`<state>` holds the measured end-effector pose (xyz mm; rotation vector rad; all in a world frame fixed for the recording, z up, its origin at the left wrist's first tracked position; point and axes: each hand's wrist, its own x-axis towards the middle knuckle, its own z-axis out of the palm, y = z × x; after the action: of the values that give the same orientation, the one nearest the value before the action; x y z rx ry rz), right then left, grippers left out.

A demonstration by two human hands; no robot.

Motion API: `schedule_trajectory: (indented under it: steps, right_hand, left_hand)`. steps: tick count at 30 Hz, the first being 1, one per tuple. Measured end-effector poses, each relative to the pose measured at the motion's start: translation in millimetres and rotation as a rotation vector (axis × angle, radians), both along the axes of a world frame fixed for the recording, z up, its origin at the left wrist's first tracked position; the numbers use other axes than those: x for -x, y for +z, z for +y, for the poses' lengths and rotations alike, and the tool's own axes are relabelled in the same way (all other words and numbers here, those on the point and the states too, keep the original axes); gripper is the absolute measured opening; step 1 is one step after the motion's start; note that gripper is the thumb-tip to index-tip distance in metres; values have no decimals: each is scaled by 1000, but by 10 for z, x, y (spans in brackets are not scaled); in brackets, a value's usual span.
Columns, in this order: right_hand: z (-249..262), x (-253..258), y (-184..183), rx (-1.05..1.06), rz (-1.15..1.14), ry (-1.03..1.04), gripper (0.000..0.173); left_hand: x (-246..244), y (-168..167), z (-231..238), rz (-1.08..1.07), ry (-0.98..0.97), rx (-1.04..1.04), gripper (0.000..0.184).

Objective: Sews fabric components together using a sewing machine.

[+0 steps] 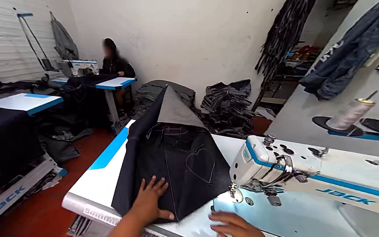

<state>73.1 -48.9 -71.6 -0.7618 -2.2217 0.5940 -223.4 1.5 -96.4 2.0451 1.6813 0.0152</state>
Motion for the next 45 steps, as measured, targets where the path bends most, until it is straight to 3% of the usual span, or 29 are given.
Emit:
schedule_trajectory:
  steps: [2,4,6,7,8,10,12,14,17,19,20,22,26,27,29,31,32,34,36,38,40,42,45]
  right_hand:
    - [295,579,219,-64,72,0,26]
    - [681,1136,358,-141,-38,-58,28]
    - [1108,1591,370,-287,-262,-125,57]
    - [1283,1752,346,-335,-367,-147,74]
    - [1426,1860,315,-362,-439,-161,80]
    - [1645,1939,281,-354,-484,-186,59]
    - [1818,1938,357,-299,-459,-233,29]
    - [1855,1885,640,-140,-325,-238,27]
    - [1627,1661,1244,111,184,-169,24]
    - [1315,1311,1545,205,364,15,21]
    - [1145,1060,1626,263,350,143,23]
    - [853,578,1622,404,109,290,25]
    - [625,274,1111,556,-1258,237,29]
    - [607,261,876,530,-1492,181,34]
    - [567,233,624,518,-1668,129,37]
    - [552,337,770,451,-1617,75,37]
    - [569,466,944,410,-1509,22,36]
    - [824,718,1086,284,-1201,-80,34]
    - [1269,907,816,179,-926,-241,33]
    - [1653,968,410,268,-767,-429,61]
    - [1849,961,152,454,-746,-567,87]
    - [1885,974,107,609,-687,-604,79]
    - [1683,963,384,664,-330,-471,42]
  left_hand:
    - [-91,-7,-582,-41,28,7,97]
    - [-78,-9,-1117,-256,73,-125,71]
    - [198,25,-1447,-550,274,-476,31]
    - [440,56,-1510,-654,451,-660,25]
    - [734,97,-1533,-708,654,-753,28]
    - [1242,149,-1566,-850,1005,-540,43]
    - [1370,60,-1526,-1055,1136,-286,46]
    - [1307,-73,-1431,-1251,1175,-261,36]
    - [1342,-100,-1334,-1497,1170,-306,21]
    - [1419,-49,-1352,-1568,1076,-252,21]
    - [1457,-28,-1385,-1574,1011,-252,22]
    - [1538,47,-1477,-1499,959,-385,21]
    - [2085,159,-1948,-1179,930,-850,17]
    - [2283,100,-2149,-1072,809,-826,20]
    - [2603,-101,-2514,-649,551,-525,26]
    - [2486,-77,-2635,-191,521,-38,14]
    - [2434,-89,-2585,-69,548,60,22]
    - [2278,18,-2351,-102,578,-124,27]
    - [2017,267,-1919,-251,617,-360,26]
    - [1767,503,-1400,-295,578,-463,26]
    - [1564,698,-930,-200,466,-396,24]
    - [1377,860,-546,-12,343,-180,23]
    - [1066,949,-220,331,121,96,31]
